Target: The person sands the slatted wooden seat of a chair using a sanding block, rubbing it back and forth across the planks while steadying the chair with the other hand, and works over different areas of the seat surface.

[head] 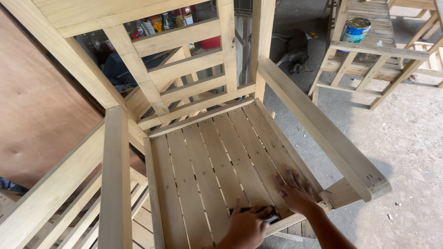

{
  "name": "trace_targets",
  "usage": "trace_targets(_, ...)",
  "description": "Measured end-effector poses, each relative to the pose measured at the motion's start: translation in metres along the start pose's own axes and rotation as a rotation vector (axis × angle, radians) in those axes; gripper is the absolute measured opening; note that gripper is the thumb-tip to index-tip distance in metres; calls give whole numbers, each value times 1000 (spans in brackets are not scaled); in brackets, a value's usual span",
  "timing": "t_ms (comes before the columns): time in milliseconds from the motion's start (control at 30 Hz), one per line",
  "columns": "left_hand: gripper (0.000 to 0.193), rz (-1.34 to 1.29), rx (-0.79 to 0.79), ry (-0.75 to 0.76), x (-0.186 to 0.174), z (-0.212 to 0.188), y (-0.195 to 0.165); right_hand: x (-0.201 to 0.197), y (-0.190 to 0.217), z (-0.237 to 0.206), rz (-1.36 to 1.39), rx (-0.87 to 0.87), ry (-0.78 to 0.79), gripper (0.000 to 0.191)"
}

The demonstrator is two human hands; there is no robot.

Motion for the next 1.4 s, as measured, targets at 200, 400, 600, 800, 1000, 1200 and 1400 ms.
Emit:
trace_targets(200,46,-80,25,-70,-8,-2,-5,-2,0,4,-62,-30,67,67)
trace_targets(400,48,-119,1,0,-8,-16,12,-2,0,2,-50,-16,92,64)
trace_targets(600,40,-60,46,-119,-4,4,-3,-2,3,5,-50,-30,92,68)
trace_targets(800,44,-70,50,-59,-9,-8,0,-2,2,6,-56,-43,94,67)
trace_targets(1000,46,-95,-86,-92,-28,-4,10,-4,2,8,-81,-38,77,67)
trace_targets(1200,38,-103,-35,-166,-21,-3,-8,0,1,7,-79,-34,111,69)
trace_targets(1400,40,23,-220,-24,-8,-11,28,-3,1,5,-54,-33,101,69)
Point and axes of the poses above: each hand's wrist, its own z-axis towards the middle knuckle, its own x-axis out of the palm, y = z × x, the point moved 9 cm from there along z, towards the middle knuckle, and after that the axes turned 5 degrees about z, right-handed, at the moved point
